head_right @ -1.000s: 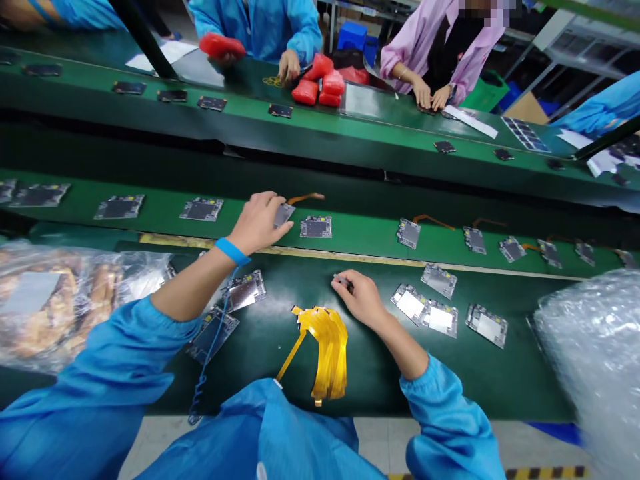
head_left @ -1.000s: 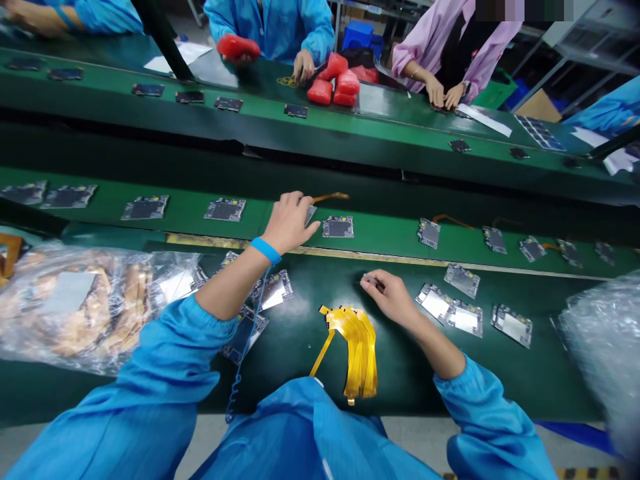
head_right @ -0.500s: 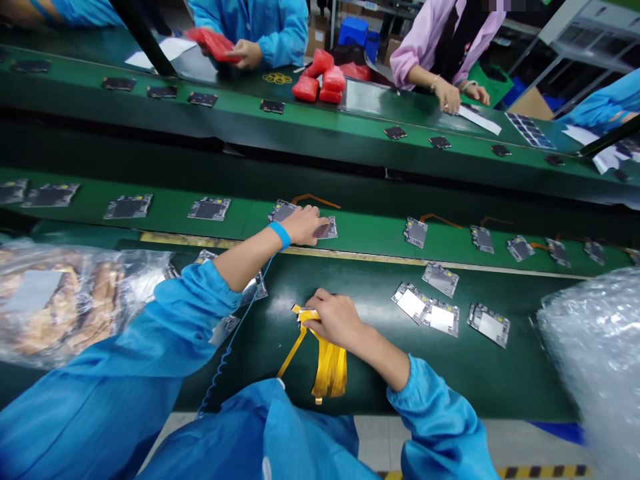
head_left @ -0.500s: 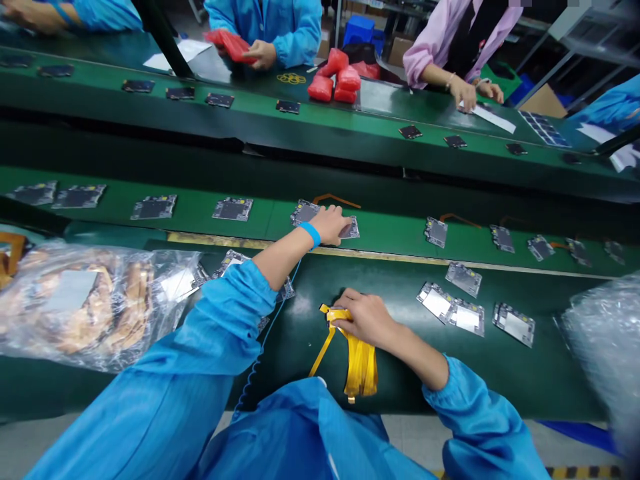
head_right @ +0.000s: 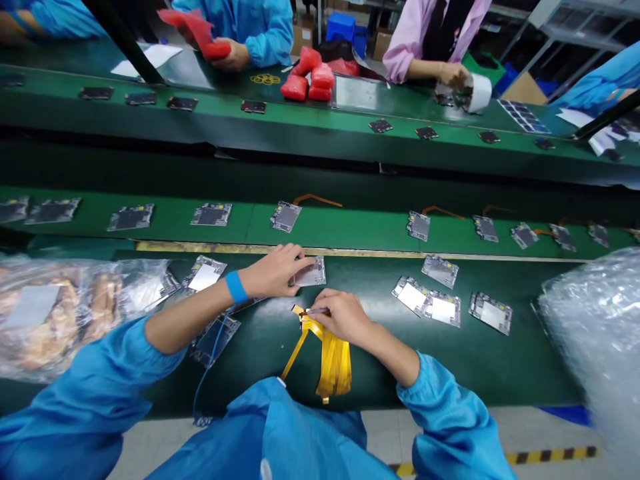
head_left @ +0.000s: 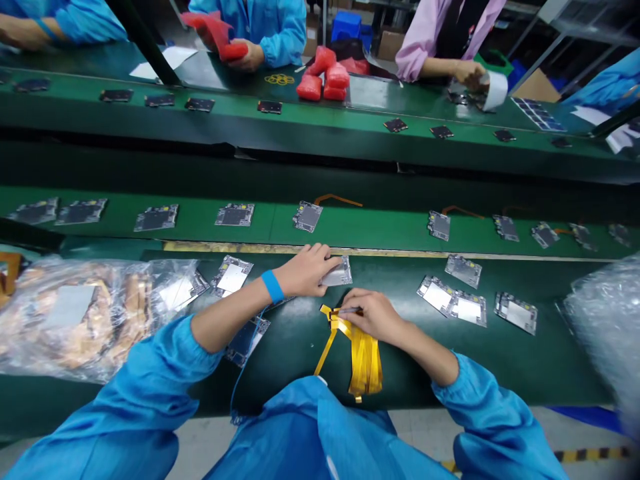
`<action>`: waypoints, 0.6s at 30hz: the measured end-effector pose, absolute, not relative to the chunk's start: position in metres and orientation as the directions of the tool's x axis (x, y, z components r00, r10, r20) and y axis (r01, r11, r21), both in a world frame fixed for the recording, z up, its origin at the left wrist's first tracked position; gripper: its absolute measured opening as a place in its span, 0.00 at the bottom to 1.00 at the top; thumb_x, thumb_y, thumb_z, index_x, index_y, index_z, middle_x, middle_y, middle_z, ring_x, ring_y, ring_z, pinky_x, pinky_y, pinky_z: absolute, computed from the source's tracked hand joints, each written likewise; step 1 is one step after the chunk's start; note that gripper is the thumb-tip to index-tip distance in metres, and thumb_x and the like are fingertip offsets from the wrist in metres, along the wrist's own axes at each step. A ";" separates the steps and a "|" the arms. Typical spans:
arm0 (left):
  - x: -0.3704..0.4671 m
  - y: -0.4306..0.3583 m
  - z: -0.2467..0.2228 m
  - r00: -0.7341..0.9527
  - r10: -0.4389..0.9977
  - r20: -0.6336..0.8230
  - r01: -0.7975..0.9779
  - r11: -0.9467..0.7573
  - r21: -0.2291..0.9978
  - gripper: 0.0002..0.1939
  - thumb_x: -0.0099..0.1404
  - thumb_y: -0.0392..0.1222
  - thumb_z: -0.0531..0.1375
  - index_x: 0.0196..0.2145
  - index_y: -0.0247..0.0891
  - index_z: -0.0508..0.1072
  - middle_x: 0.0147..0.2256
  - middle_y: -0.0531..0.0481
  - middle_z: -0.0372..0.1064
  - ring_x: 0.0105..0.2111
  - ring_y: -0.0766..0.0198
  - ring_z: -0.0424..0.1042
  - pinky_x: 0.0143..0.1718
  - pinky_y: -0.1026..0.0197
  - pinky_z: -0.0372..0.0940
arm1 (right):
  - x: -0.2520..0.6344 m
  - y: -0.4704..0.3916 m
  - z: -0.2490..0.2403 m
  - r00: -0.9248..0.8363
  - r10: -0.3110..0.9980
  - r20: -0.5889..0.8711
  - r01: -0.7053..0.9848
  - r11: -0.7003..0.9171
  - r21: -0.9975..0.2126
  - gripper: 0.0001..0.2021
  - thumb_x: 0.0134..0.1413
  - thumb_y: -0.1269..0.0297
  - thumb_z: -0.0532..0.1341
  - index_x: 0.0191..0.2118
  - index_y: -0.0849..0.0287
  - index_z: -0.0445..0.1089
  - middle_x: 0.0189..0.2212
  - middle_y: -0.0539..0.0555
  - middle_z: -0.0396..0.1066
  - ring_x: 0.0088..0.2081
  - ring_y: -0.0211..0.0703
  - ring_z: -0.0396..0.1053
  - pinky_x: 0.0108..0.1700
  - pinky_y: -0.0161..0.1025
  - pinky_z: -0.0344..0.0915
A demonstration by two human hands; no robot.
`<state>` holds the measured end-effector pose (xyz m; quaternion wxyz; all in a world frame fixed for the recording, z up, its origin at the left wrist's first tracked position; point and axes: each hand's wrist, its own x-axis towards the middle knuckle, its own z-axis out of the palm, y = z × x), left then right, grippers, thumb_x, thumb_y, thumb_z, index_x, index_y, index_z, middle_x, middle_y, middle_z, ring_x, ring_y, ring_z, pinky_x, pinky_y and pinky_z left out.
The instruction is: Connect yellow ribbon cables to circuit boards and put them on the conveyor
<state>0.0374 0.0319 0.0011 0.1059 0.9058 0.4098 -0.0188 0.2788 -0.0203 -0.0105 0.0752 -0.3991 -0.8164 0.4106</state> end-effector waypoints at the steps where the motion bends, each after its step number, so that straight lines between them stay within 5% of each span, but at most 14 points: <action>1: 0.037 0.025 0.000 0.670 0.731 -0.132 0.742 -0.650 0.163 0.30 0.60 0.44 0.65 0.60 0.37 0.69 0.49 0.38 0.67 0.49 0.46 0.66 0.48 0.49 0.60 | 0.282 -0.020 -0.012 -0.659 0.728 -0.190 0.565 0.312 -0.764 0.05 0.62 0.66 0.67 0.39 0.52 0.83 0.41 0.51 0.81 0.39 0.41 0.77 0.40 0.36 0.64; 5: 0.041 0.017 0.000 0.713 0.691 -0.120 0.701 -0.705 0.107 0.31 0.61 0.46 0.66 0.61 0.37 0.69 0.52 0.35 0.67 0.54 0.41 0.65 0.53 0.46 0.59 | 0.296 -0.008 -0.020 -0.565 0.803 -0.189 0.483 0.136 -0.865 0.08 0.61 0.59 0.66 0.38 0.57 0.80 0.33 0.52 0.81 0.34 0.44 0.76 0.37 0.37 0.67; 9: 0.051 0.024 -0.002 0.775 0.626 -0.090 0.632 -0.764 0.127 0.27 0.61 0.47 0.67 0.57 0.40 0.72 0.56 0.35 0.66 0.55 0.43 0.65 0.52 0.47 0.60 | 0.310 0.014 -0.029 -0.484 0.848 -0.216 0.377 -0.021 -0.926 0.15 0.56 0.52 0.68 0.42 0.59 0.76 0.37 0.55 0.82 0.36 0.45 0.76 0.39 0.39 0.70; 18: 0.065 0.040 -0.011 0.802 0.589 -0.099 0.597 -0.786 0.161 0.21 0.57 0.42 0.70 0.49 0.42 0.76 0.49 0.39 0.68 0.51 0.44 0.67 0.49 0.49 0.63 | 0.320 0.035 -0.044 -0.480 0.853 -0.205 0.432 0.026 -0.901 0.18 0.58 0.47 0.65 0.40 0.58 0.75 0.35 0.55 0.81 0.36 0.46 0.76 0.40 0.41 0.70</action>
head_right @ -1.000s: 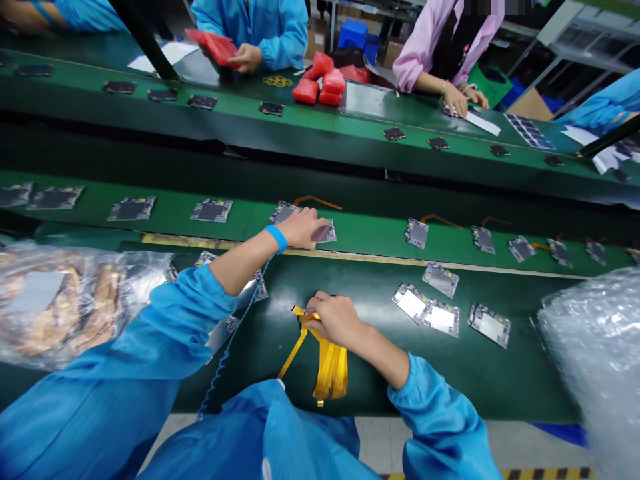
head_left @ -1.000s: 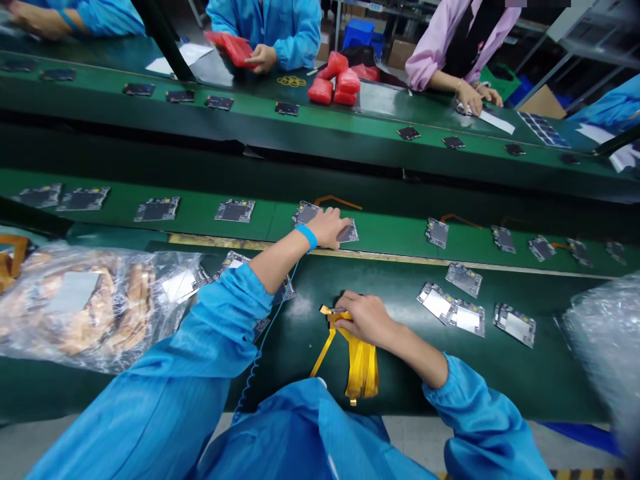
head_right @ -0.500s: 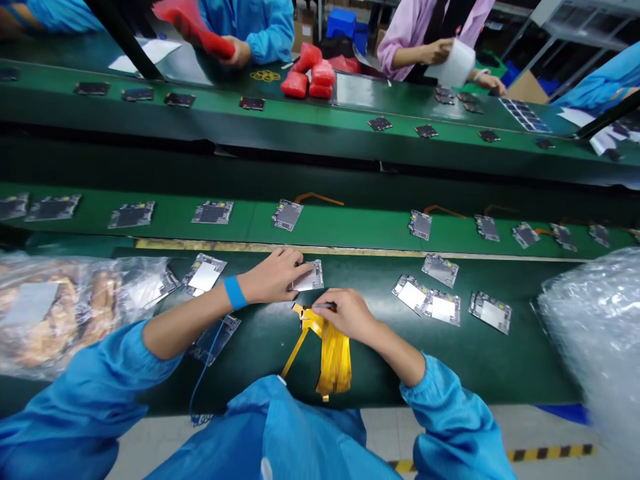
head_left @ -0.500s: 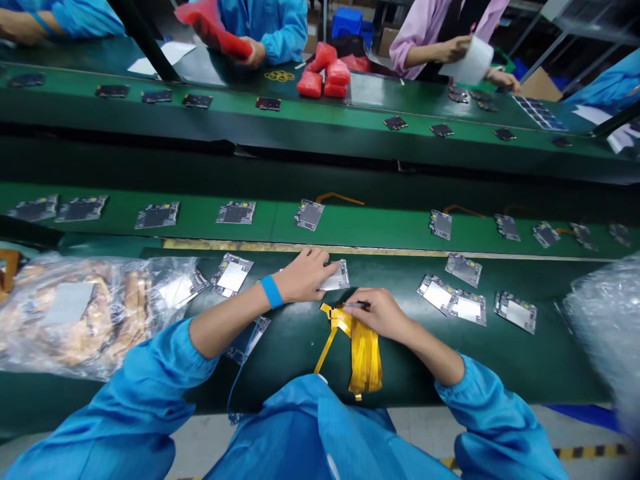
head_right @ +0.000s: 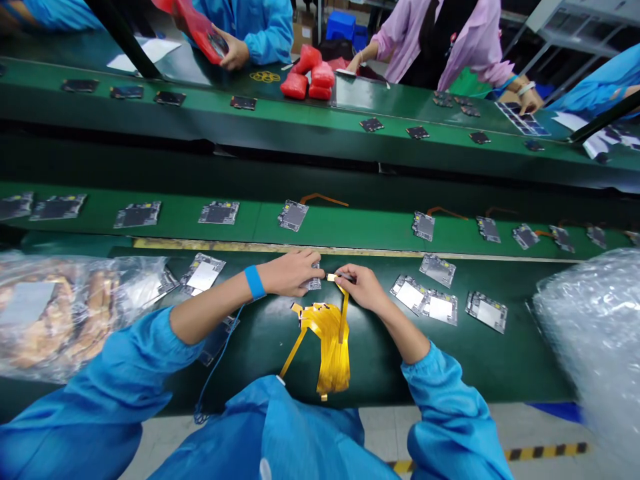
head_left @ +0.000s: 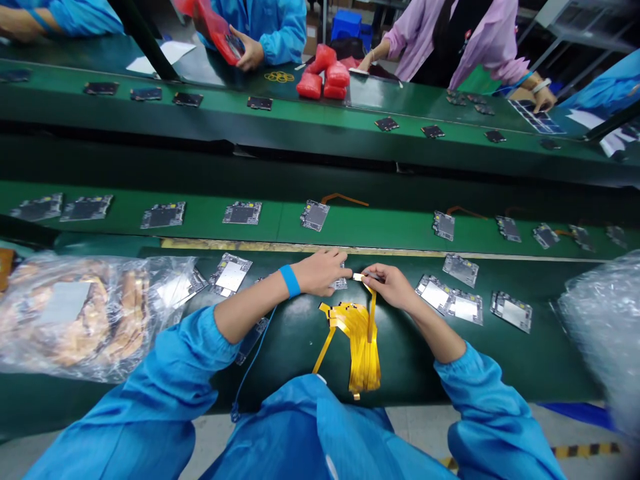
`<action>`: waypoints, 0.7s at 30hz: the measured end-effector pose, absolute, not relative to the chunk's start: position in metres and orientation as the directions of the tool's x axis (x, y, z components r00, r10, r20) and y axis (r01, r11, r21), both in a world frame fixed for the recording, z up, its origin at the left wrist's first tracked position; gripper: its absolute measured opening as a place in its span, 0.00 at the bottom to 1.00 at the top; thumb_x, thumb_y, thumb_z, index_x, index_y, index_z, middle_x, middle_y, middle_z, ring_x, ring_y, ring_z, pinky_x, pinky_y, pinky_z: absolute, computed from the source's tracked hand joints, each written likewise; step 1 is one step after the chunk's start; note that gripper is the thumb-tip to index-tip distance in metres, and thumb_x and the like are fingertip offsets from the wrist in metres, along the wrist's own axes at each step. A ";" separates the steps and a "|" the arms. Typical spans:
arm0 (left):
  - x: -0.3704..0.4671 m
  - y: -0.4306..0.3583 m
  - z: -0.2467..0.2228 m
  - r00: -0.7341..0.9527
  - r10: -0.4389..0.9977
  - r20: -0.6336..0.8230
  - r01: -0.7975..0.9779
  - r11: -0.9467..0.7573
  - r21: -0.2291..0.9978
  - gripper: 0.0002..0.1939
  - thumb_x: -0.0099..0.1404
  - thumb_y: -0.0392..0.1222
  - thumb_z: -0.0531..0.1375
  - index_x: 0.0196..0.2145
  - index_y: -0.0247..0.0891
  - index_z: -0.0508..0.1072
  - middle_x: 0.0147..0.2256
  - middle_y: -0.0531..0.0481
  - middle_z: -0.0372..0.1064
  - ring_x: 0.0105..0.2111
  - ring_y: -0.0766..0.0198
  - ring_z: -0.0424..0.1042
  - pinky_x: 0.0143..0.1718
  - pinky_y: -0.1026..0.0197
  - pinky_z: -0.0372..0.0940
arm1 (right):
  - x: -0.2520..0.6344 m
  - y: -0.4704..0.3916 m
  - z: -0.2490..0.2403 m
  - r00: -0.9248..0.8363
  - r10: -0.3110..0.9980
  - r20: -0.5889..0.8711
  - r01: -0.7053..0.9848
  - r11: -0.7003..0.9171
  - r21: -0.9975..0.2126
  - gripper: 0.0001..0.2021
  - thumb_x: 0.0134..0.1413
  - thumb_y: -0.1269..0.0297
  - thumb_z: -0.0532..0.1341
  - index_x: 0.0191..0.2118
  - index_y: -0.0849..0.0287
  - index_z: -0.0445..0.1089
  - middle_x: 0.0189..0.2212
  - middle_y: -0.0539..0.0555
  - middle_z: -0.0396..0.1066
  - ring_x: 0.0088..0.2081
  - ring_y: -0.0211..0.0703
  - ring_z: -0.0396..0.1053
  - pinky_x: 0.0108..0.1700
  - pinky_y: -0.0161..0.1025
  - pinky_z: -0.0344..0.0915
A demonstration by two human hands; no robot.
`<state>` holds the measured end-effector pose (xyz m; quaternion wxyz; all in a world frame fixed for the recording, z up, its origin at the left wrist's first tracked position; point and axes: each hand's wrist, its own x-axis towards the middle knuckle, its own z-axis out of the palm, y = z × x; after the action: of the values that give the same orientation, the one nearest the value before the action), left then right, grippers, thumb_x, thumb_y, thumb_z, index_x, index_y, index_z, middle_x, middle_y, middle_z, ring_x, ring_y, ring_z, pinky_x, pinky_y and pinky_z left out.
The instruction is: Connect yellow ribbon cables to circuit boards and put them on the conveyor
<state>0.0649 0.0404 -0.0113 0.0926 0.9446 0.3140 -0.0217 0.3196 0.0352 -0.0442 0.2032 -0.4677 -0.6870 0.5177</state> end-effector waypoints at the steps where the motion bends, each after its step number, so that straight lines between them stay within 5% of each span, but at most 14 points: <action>1: 0.065 0.041 -0.011 0.804 0.586 -0.105 0.595 -0.787 0.161 0.21 0.58 0.42 0.70 0.49 0.42 0.75 0.49 0.39 0.68 0.51 0.44 0.67 0.49 0.49 0.63 | 0.319 0.036 -0.045 -0.483 0.852 -0.202 0.448 0.042 -0.893 0.17 0.58 0.48 0.65 0.40 0.58 0.76 0.36 0.55 0.81 0.36 0.46 0.76 0.41 0.41 0.70; 12: 0.053 0.017 -0.022 0.736 0.677 -0.007 0.666 -0.722 0.188 0.11 0.68 0.39 0.63 0.47 0.35 0.74 0.54 0.35 0.66 0.54 0.45 0.65 0.53 0.47 0.63 | 0.297 0.036 -0.038 -0.363 0.893 -0.267 0.770 0.126 -0.626 0.08 0.61 0.59 0.64 0.43 0.51 0.80 0.37 0.50 0.83 0.37 0.46 0.77 0.37 0.38 0.63; 21: 0.053 0.011 -0.031 0.728 0.686 0.011 0.674 -0.718 0.170 0.10 0.70 0.41 0.62 0.47 0.35 0.75 0.56 0.34 0.66 0.56 0.45 0.63 0.55 0.45 0.63 | 0.299 0.039 -0.035 -0.411 0.865 -0.288 0.771 0.161 -0.616 0.09 0.60 0.59 0.65 0.42 0.52 0.82 0.36 0.50 0.83 0.36 0.45 0.75 0.35 0.35 0.62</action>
<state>0.0529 0.0109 -0.0312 0.0774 0.9262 0.3671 0.0365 0.2988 0.0387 -0.0349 0.0651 -0.5388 -0.7592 0.3592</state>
